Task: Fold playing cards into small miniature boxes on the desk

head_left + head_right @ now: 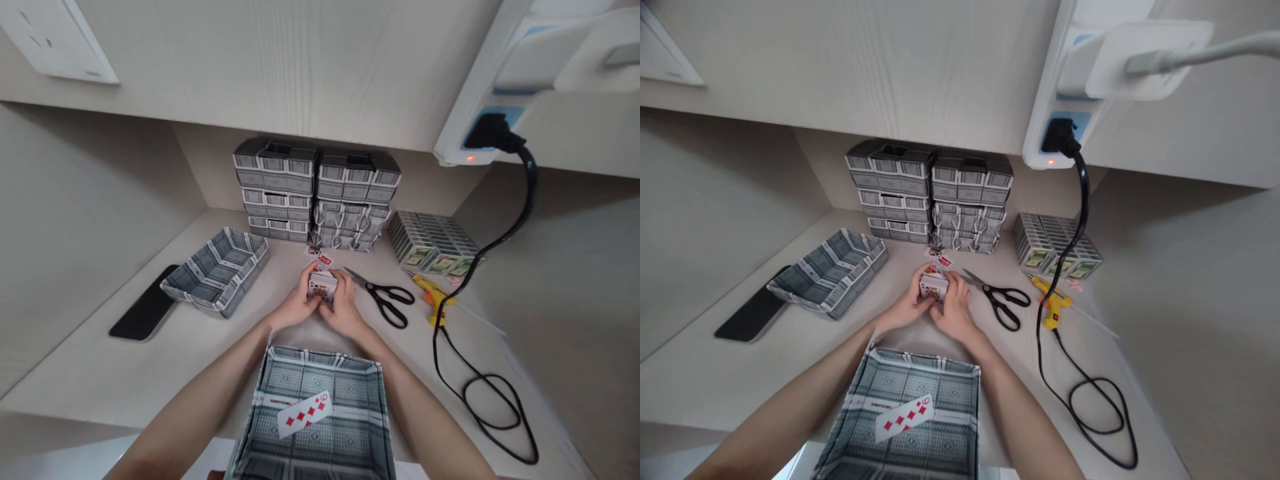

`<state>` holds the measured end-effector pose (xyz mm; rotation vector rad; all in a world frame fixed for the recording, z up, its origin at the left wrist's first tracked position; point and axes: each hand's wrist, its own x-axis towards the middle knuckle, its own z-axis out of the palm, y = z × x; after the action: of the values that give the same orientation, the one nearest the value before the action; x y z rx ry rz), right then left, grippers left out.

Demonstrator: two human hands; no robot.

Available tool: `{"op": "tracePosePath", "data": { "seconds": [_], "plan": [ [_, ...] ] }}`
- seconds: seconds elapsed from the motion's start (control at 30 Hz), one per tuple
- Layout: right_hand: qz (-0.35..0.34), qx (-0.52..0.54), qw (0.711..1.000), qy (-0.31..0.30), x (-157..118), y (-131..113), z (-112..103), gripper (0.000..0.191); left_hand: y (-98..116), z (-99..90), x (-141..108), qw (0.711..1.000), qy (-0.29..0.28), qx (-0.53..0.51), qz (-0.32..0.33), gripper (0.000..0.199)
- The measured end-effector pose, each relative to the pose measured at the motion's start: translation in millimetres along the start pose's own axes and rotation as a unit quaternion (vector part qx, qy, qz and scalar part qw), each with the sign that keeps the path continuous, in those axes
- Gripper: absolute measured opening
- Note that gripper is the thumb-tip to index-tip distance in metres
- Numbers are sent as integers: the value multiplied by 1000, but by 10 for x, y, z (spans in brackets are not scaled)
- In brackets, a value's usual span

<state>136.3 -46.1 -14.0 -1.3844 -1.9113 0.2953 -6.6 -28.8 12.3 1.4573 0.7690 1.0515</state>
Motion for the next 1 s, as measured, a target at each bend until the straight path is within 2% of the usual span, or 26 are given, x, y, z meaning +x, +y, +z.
{"op": "tracePosePath", "data": {
  "seconds": [0.1, 0.17, 0.33, 0.43, 0.53, 0.63, 0.73, 0.87, 1.0],
  "plan": [
    [19, -24, 999, 14, -5, -3, -9, 80, 16, 16, -3, 1000, -4, -21, -11, 89],
    [5, -2, 1000, -14, -6, 3, -23, 80, 6, 18, -1, 999, -7, -32, -35, 91],
    [-16, 58, 996, -68, -19, 24, -37, 81, -71, 17, 3, 998, -16, 27, -62, 50],
    [-23, 48, 996, -76, -28, 45, -30, 81, -125, 16, 26, 997, 29, 45, -58, 37],
    [-34, 26, 996, -74, -9, 59, -22, 75, -167, -24, 82, 993, 104, 30, -43, 37],
    [-47, 4, 996, -71, 52, 47, -14, 71, -193, -134, 154, 978, 203, 0, -52, 41],
    [-58, -23, 993, -96, 126, 9, -9, 63, -209, -284, 215, 959, 280, -12, -35, 40],
    [-51, -28, 993, -107, 153, -29, -26, 32, -237, -403, 252, 951, 306, 10, -39, 38],
    [2, -20, 1000, -24, 113, 8, -14, 28, -254, -378, 249, 960, 273, 23, -57, 40]
  ]
}}
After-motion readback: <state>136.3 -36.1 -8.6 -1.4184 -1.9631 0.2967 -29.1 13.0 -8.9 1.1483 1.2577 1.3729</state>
